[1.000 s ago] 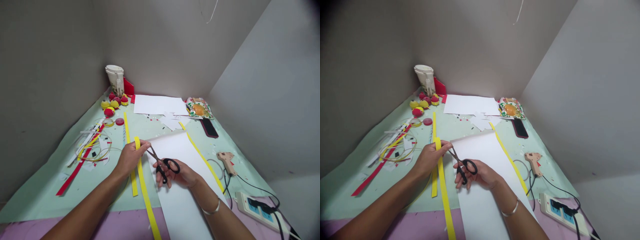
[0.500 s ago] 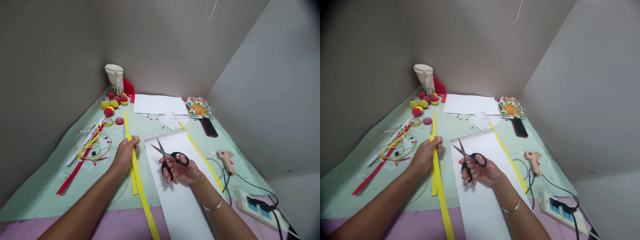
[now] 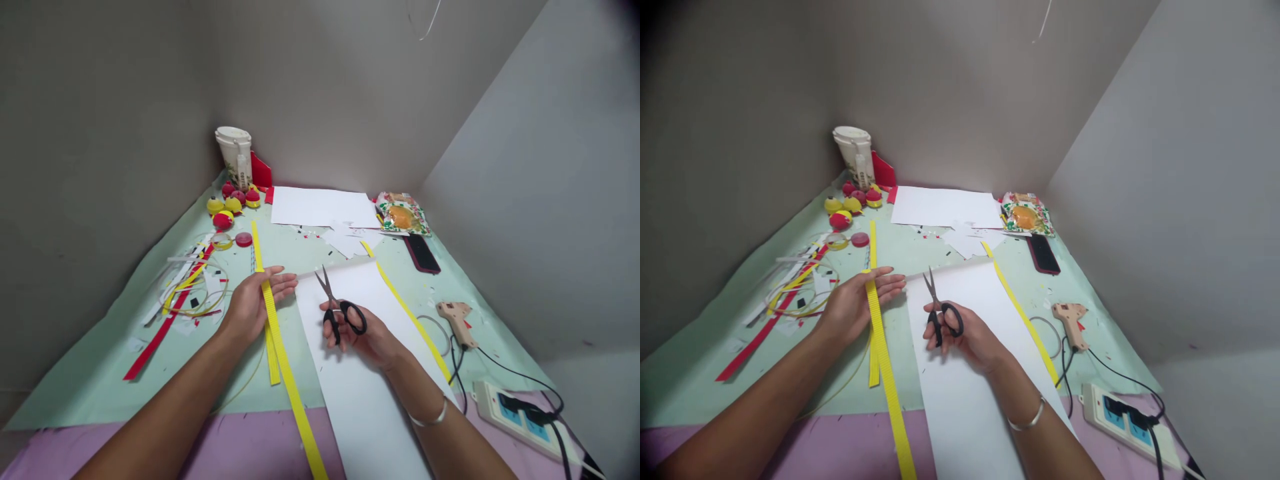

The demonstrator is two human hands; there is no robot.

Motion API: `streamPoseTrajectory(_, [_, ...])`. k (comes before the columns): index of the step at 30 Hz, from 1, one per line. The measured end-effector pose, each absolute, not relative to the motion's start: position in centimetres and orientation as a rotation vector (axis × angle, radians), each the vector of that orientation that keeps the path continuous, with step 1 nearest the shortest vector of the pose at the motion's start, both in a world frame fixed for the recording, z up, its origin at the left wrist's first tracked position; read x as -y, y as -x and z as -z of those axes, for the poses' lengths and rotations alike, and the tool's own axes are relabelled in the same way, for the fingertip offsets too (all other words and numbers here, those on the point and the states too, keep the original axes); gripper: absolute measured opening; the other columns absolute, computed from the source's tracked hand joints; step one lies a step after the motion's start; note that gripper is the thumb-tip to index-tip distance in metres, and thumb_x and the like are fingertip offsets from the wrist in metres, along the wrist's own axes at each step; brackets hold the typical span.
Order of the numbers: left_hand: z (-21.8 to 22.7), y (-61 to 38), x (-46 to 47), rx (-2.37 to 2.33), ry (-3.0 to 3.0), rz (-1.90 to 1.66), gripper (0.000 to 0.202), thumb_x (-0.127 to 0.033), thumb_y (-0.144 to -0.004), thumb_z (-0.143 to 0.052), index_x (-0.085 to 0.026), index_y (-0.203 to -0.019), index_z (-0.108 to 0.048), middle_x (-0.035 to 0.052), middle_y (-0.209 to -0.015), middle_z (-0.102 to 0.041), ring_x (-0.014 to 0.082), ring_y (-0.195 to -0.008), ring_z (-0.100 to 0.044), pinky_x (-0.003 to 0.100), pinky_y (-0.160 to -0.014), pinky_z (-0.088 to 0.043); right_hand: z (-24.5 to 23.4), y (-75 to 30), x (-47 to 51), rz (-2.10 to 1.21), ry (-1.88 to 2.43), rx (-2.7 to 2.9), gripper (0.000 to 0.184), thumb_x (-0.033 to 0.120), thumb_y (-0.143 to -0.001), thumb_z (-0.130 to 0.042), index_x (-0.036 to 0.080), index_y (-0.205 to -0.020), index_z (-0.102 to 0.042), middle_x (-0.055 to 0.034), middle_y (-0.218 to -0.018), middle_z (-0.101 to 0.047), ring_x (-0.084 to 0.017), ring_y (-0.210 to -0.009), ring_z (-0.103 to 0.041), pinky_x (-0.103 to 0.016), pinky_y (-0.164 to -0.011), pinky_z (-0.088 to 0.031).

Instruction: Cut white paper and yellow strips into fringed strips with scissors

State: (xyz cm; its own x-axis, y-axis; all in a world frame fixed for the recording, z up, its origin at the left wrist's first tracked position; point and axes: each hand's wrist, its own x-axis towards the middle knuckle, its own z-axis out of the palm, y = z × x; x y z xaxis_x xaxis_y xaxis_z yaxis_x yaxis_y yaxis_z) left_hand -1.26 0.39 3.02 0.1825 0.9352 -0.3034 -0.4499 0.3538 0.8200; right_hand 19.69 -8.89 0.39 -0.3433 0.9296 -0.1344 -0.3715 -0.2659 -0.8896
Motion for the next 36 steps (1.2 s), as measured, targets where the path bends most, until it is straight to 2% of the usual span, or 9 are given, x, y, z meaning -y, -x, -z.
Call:
streamPoseTrajectory(2, [-3.4,1.4,-0.2,-0.885,-0.624,-1.044,0.024,-0.013,-0.081,-0.051,-0.006,-0.101,-0.062,0.0201,-0.094,-0.075,0.0274,-0.091,-0.073,0.039,-0.087,-0.057,-1.0,-19.4,9.2,-1.671,0.998,1.038,0.048,0.051,-0.088,-0.065,0.017,-0.121,-0.06,-0.0068,-0.09,-0.068,-0.015,-0.073,-0.067,-0.021,-0.055,-0.047])
streamPoseTrajectory(5, [-4.4,1.3,0.1,-0.801,-0.539,-0.98,0.029,-0.01,-0.08,-0.05,-0.004,-0.104,-0.064,0.0227,-0.102,-0.074,0.0275,-0.097,-0.072,0.037,-0.089,-0.058,-1.7,-18.7,10.0,-1.578,1.158,1.078,0.048,0.045,-0.085,-0.071,0.019,-0.122,-0.057,-0.0059,-0.094,-0.067,-0.017,-0.078,-0.068,-0.025,-0.061,-0.048])
streamPoseTrajectory(11, [-6.8,0.3,0.1,-0.64,-0.365,-0.958,0.045,-0.007,-0.077,-0.046,-0.003,-0.119,-0.061,0.0196,-0.107,-0.074,0.0245,-0.1,-0.072,0.032,-0.085,-0.059,-1.5,-16.2,12.5,-1.583,1.132,1.04,0.051,0.029,-0.077,-0.077,0.023,-0.121,-0.055,-0.0043,-0.103,-0.063,-0.018,-0.095,-0.063,-0.032,-0.081,-0.049])
streamPoseTrajectory(16, [-7.0,-0.1,-1.0,-0.581,-0.348,-1.014,0.048,-0.006,-0.076,-0.044,-0.003,-0.122,-0.059,0.0168,-0.101,-0.075,0.0223,-0.095,-0.073,0.03,-0.081,-0.06,-0.2,-14.8,14.7,-1.64,1.154,0.904,0.059,0.021,-0.065,-0.084,0.024,-0.117,-0.056,0.0012,-0.09,-0.062,-0.015,-0.082,-0.064,-0.03,-0.076,-0.049])
streamPoseTrajectory(23, [-4.9,-0.2,-2.9,-0.63,-0.5,-0.983,0.049,-0.012,-0.074,-0.05,-0.004,-0.121,-0.06,0.0181,-0.112,-0.072,0.0238,-0.11,-0.067,0.031,-0.092,-0.056,-0.3,-15.3,16.5,-1.557,1.264,0.873,0.051,0.016,-0.069,-0.078,0.022,-0.116,-0.058,0.0047,-0.082,-0.058,-0.01,-0.073,-0.058,-0.024,-0.069,-0.046])
streamPoseTrajectory(30, [-4.0,-0.8,-3.9,-0.588,-0.556,-0.892,0.052,-0.014,-0.073,-0.052,-0.006,-0.124,-0.059,0.0203,-0.12,-0.068,0.0254,-0.115,-0.064,0.035,-0.099,-0.051,-0.7,-16.3,17.5,-1.464,1.324,0.803,0.051,0.012,-0.068,-0.073,0.021,-0.116,-0.057,0.0028,-0.086,-0.059,-0.011,-0.075,-0.058,-0.023,-0.068,-0.046])
streamPoseTrajectory(36, [-4.0,-3.1,-4.1,-0.637,-0.726,-0.745,0.04,-0.016,-0.076,-0.055,-0.004,-0.113,-0.064,0.0228,-0.11,-0.071,0.0293,-0.108,-0.067,0.043,-0.101,-0.049,-0.6,-16.9,19.1,-1.254,1.477,0.847,0.05,0.014,-0.071,-0.069,0.021,-0.118,-0.056,-0.0004,-0.09,-0.06,-0.015,-0.082,-0.061,-0.024,-0.068,-0.049])
